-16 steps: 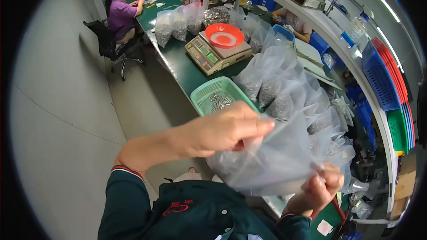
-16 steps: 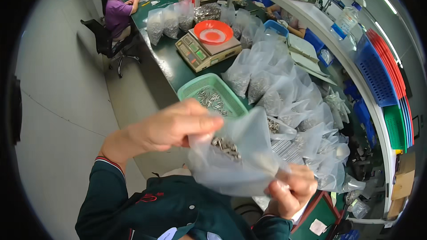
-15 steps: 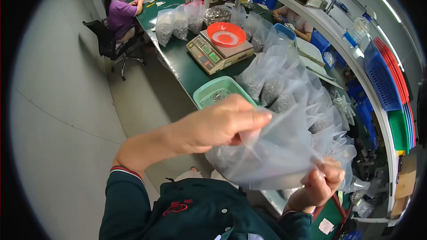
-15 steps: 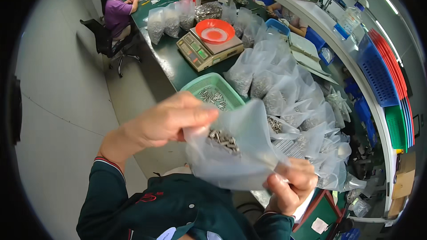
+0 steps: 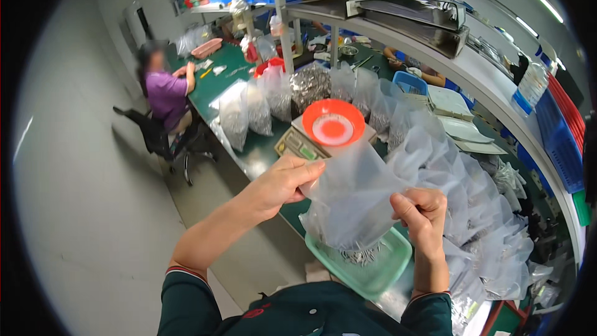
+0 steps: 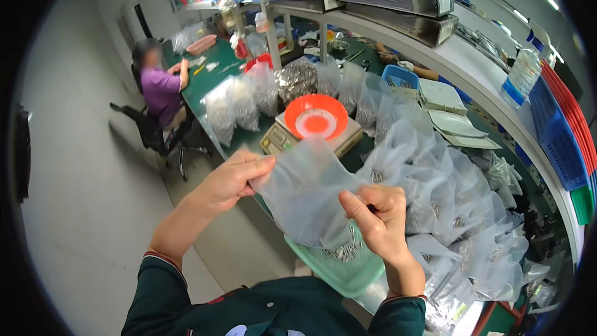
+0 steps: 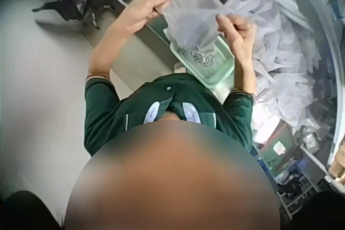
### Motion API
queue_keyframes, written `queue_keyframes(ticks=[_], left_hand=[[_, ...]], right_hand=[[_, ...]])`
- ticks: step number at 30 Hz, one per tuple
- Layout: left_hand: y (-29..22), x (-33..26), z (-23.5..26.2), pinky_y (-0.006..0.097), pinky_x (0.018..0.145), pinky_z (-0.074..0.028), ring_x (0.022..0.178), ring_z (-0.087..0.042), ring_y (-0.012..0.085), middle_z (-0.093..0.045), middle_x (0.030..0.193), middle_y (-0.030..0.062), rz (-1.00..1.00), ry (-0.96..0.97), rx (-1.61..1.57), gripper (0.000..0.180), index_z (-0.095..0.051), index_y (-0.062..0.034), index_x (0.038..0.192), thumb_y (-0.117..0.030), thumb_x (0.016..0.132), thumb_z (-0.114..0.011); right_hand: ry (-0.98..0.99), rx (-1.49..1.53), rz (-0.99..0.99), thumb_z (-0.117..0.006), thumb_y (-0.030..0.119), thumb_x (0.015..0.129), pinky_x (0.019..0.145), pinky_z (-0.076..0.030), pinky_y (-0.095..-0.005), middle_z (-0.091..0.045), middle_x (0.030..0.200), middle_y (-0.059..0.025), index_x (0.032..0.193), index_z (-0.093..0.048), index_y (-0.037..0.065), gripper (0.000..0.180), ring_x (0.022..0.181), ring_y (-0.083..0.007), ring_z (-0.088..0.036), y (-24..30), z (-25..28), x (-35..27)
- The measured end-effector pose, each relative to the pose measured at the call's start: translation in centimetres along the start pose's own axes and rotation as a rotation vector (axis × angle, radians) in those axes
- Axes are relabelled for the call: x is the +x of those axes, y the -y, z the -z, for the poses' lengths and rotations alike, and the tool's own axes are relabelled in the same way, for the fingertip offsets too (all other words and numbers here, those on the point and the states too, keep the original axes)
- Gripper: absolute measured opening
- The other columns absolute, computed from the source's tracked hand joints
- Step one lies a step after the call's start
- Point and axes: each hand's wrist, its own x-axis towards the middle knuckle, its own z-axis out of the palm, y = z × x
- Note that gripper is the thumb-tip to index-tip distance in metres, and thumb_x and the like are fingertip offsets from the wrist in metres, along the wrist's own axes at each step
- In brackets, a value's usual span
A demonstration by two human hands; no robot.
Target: Weighing small metal hardware components using a digital scale and packing them into plastic bags.
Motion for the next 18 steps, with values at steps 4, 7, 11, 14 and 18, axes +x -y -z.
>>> queue_keyframes(ticks=[4, 7, 11, 14, 18], left_hand=[[-1.6, 6.7, 5.2, 0.021, 0.040, -0.014, 0.044, -0.021, 0.0021, -0.031, 0.053, -0.0087, -0.024, -0.046, 0.064, 0.042, -0.038, -0.0141, 0.052, -0.031, 0.089, -0.048], [-4.1, 11.4, 8.3, 0.021, 0.042, -0.015, 0.046, -0.020, 0.0023, -0.028, 0.054, -0.0085, -0.057, -0.011, 0.125, 0.042, -0.035, -0.0145, 0.053, -0.032, 0.089, -0.049], [-4.9, 17.2, 12.9, 0.021, 0.043, -0.017, 0.048, -0.023, 0.0025, -0.027, 0.055, -0.0079, -0.091, -0.044, 0.137, 0.041, -0.035, -0.0144, 0.054, -0.031, 0.088, -0.050], [-4.6, 22.0, 16.5, 0.022, 0.045, -0.021, 0.051, -0.027, 0.0030, -0.031, 0.056, -0.0068, -0.085, -0.012, 0.113, 0.039, -0.038, -0.0129, 0.055, -0.030, 0.088, -0.051], [-2.5, 28.1, 19.7, 0.023, 0.049, -0.027, 0.055, -0.035, 0.0043, -0.041, 0.058, -0.0047, -0.039, -0.009, 0.138, 0.036, -0.047, -0.0095, 0.059, -0.030, 0.088, -0.051]], right_hand=[[-0.001, -0.128, -0.068, -0.060, 0.008, 0.076, 0.039, -0.026, -0.0264, -0.045, 0.042, -0.0039, 0.049, -0.049, -0.003, 0.031, 0.039, -0.0083, -0.037, -2.1, -2.0, 7.5], [-0.093, -0.168, -0.055, -0.060, 0.012, 0.076, 0.039, -0.026, -0.0257, -0.043, 0.041, -0.0042, 0.050, -0.049, -0.004, 0.032, 0.039, -0.0069, -0.036, -4.3, -3.6, 13.2], [-0.207, -0.354, 0.042, -0.061, 0.013, 0.076, 0.039, -0.028, -0.0269, -0.041, 0.041, -0.0068, 0.051, -0.049, -0.004, 0.033, 0.038, -0.0087, -0.037, -8.3, -6.0, 19.2], [-0.274, -0.413, -0.057, -0.062, 0.016, 0.077, 0.040, -0.030, -0.0284, -0.044, 0.042, -0.0090, 0.054, -0.052, -0.004, 0.032, 0.037, -0.0129, -0.039, -11.8, -7.2, 23.1], [-0.301, -0.576, -0.112, -0.062, 0.018, 0.077, 0.041, -0.032, -0.0315, -0.044, 0.043, -0.0123, 0.055, -0.054, -0.003, 0.032, 0.036, -0.0220, -0.038, -14.7, -8.4, 26.1]])
